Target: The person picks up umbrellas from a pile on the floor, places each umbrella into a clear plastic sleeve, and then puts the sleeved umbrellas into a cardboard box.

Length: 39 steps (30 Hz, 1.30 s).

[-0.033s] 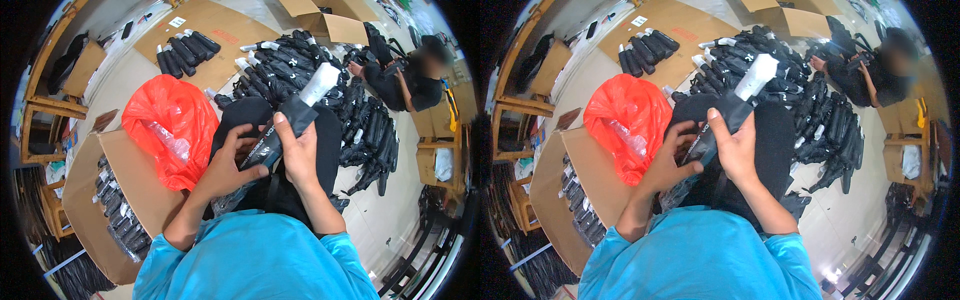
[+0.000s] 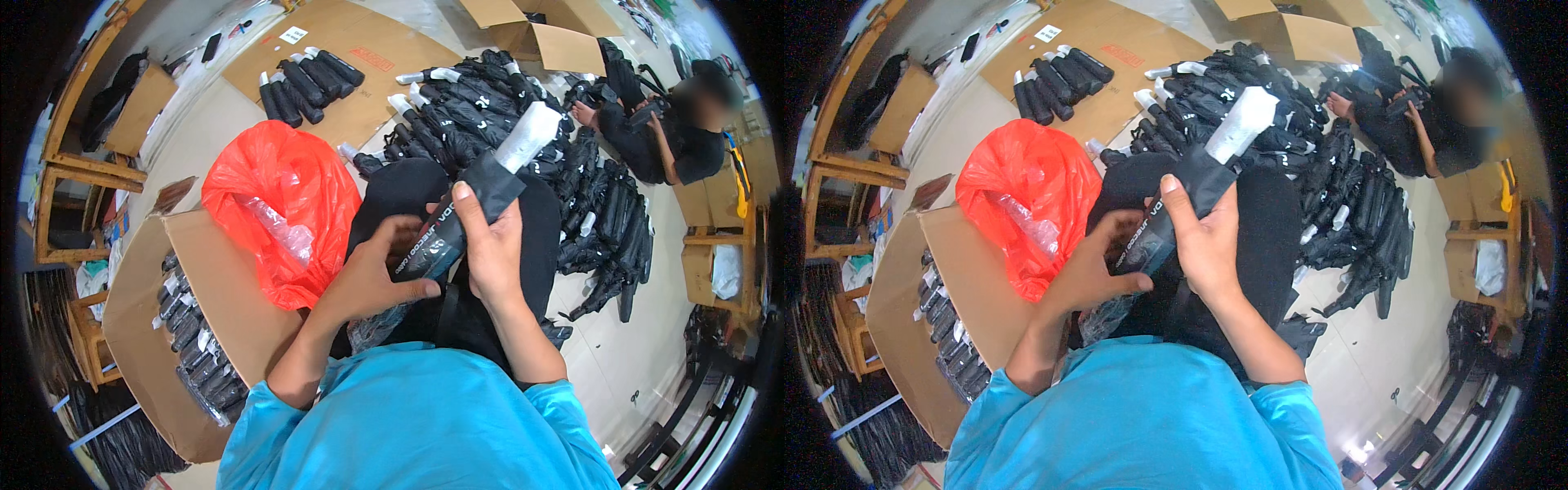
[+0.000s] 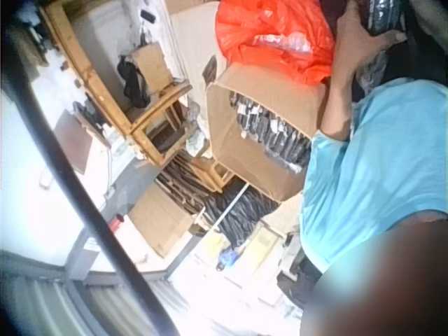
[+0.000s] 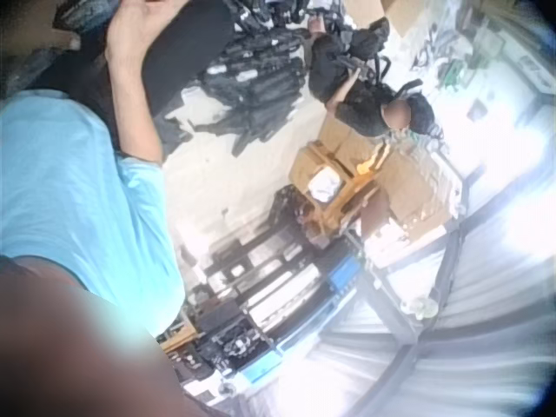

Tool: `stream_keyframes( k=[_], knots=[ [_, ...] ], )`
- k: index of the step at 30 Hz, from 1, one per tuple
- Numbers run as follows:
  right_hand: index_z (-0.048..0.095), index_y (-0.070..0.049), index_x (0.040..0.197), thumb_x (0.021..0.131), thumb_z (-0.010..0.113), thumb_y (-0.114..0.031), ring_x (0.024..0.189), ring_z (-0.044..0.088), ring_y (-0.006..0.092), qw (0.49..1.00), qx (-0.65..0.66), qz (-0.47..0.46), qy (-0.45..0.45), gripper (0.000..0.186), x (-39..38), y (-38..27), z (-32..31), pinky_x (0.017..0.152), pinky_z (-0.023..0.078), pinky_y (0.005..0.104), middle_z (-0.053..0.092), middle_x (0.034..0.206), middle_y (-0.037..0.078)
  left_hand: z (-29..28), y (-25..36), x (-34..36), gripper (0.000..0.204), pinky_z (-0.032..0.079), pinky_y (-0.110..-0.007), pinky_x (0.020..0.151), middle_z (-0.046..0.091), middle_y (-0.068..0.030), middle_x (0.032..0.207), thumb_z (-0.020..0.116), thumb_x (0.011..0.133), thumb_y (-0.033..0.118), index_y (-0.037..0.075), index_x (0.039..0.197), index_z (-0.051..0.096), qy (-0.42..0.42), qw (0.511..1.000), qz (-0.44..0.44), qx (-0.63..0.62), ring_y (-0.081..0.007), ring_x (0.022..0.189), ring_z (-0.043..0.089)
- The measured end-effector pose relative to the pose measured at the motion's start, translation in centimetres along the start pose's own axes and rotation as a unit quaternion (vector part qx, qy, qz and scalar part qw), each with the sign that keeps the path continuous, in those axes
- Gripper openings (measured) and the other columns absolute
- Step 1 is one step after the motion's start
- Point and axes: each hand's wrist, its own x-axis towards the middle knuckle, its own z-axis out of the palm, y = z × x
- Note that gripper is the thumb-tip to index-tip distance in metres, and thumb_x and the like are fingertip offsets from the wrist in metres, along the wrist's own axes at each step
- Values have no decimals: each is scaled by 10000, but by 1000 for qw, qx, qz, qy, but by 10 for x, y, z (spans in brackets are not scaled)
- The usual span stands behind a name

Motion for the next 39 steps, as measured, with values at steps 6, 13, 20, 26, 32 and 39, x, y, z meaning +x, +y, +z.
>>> stream_keyframes(
  k=[6, 13, 20, 26, 32, 39],
  knots=[
    [555, 26, 1355, 1077, 625, -410, 1116, 730, 294, 993, -39, -53, -99, 522, 8, -29, 3, 899, 624, 428, 720, 1126, 181, 4, -7, -6, 662, 561, -383, 919, 740, -154, 1121, 881, 850, 248, -26, 1368, 573, -16, 999, 32, -4, -191, 1021, 708],
    [578, -16, 1277, 1108, 597, -363, 974, 706, 169, 986, -114, 16, -119, 386, 4, -17, 14, 850, 580, 329, 742, 1119, 128, 3, -3, -12, 703, 559, -402, 967, 721, -165, 1192, 855, 873, 246, 0, 1441, 521, 32, 998, 49, 5, -217, 1095, 704],
    [526, 56, 1436, 1106, 574, -255, 1239, 576, 187, 937, -177, -38, -298, 456, -46, 17, 62, 1112, 423, 363, 624, 1417, 148, -18, 11, -63, 714, 564, -450, 893, 711, -219, 1114, 832, 807, 162, -29, 1407, 493, 141, 982, 124, -25, -334, 1068, 735],
    [420, 9, 1562, 1002, 728, -452, 1363, 571, 279, 916, -87, -45, -388, 788, -40, 0, 117, 1167, 428, 444, 511, 1567, 184, -47, 25, -113, 513, 538, -427, 747, 667, -199, 949, 849, 774, 145, -11, 1163, 553, 274, 947, 162, 36, -322, 848, 697],
    [547, 40, 1467, 1116, 545, -316, 1329, 610, 294, 864, -199, -303, -349, 500, -24, -32, 155, 1170, 444, 459, 590, 1476, 246, -43, 25, -129, 465, 512, -425, 705, 658, -172, 860, 849, 799, 210, -11, 1085, 556, 214, 969, 125, -18, -295, 768, 669],
    [578, 37, 1379, 1002, 766, -244, 1036, 711, 217, 880, -196, -105, -420, 507, -43, -2, 140, 928, 551, 356, 695, 1176, 128, -38, 22, -132, 583, 572, -419, 856, 717, -260, 1026, 821, 782, 212, -97, 1213, 579, 306, 937, 154, -64, -347, 949, 741]
  ],
)
